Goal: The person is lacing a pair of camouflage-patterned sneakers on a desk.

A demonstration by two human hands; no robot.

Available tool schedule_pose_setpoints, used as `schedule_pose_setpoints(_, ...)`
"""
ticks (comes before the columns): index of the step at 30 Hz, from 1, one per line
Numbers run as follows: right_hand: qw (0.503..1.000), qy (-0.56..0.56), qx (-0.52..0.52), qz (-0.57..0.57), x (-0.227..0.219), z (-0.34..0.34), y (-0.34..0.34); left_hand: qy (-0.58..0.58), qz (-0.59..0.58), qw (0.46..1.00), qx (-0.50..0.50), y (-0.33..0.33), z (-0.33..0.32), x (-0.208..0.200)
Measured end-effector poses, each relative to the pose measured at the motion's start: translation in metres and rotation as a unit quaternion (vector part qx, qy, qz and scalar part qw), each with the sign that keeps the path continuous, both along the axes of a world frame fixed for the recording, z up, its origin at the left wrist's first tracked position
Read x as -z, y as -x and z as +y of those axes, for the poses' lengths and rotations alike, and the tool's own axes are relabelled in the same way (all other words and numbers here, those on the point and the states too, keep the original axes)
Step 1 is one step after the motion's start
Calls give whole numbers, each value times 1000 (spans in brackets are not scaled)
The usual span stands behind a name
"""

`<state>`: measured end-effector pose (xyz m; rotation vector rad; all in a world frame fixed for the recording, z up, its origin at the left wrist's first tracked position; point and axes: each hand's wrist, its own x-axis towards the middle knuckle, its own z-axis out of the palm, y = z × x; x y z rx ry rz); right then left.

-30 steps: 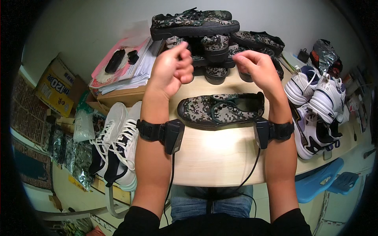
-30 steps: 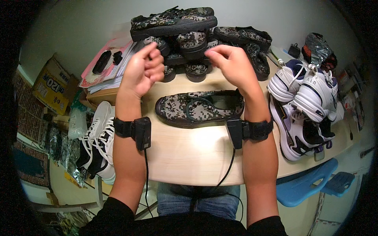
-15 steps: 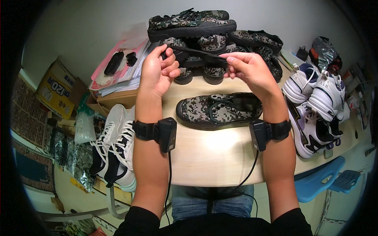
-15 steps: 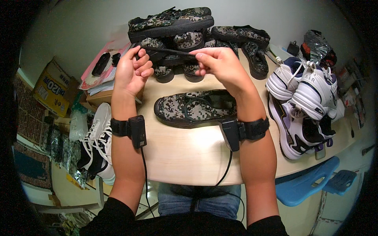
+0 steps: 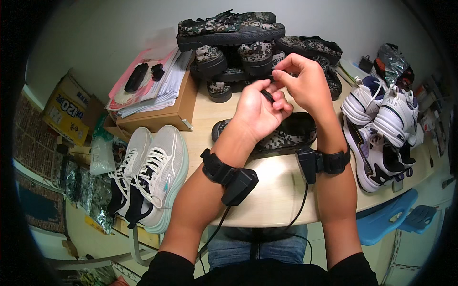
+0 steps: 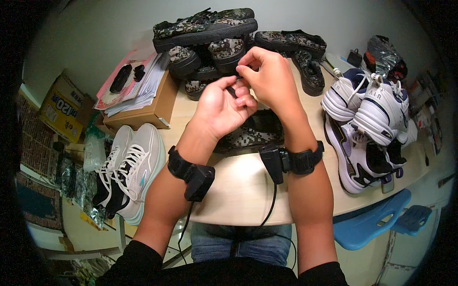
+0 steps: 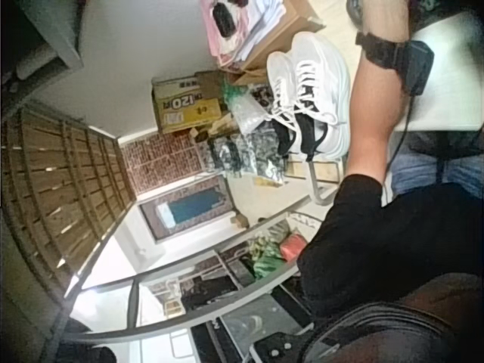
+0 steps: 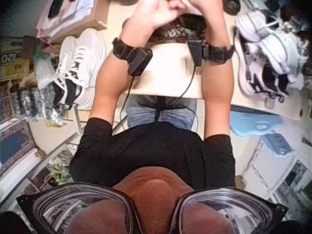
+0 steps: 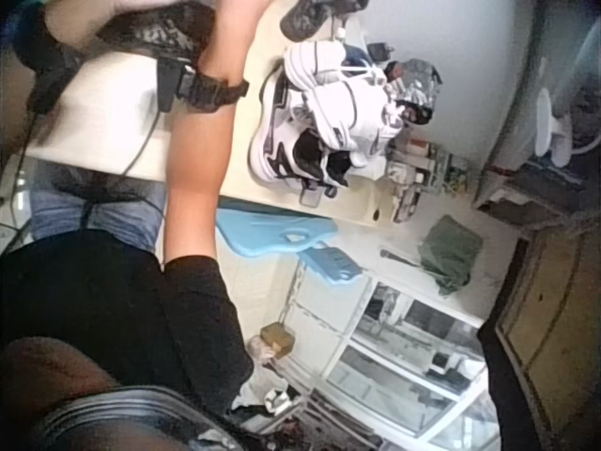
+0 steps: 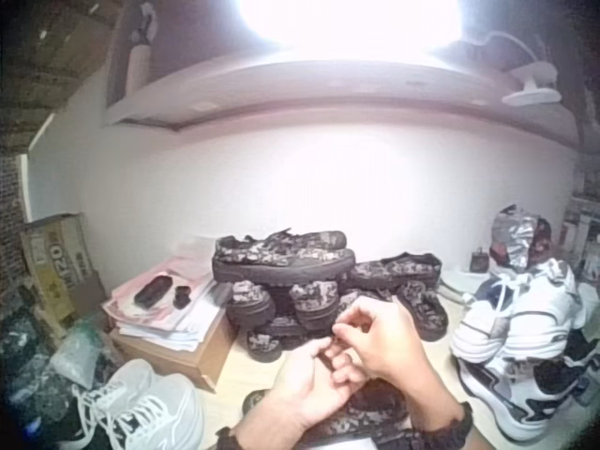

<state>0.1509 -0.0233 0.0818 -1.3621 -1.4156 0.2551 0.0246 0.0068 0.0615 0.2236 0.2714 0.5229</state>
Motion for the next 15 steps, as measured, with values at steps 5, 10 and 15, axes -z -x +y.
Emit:
schedule_pose_setpoints(5,998,67,-13,-12,-21,-17,15,-62,-45,994,-72,7,4,-2)
schedule_pose_setpoints(10,990,33,-37,-133,-14,-17,11,-54,-89,988,-110,6,0,-7)
schedule_pose_setpoints(15,956,-25,-67,-285,-8,-15,7,-21,-86,991,-97,7,21,13)
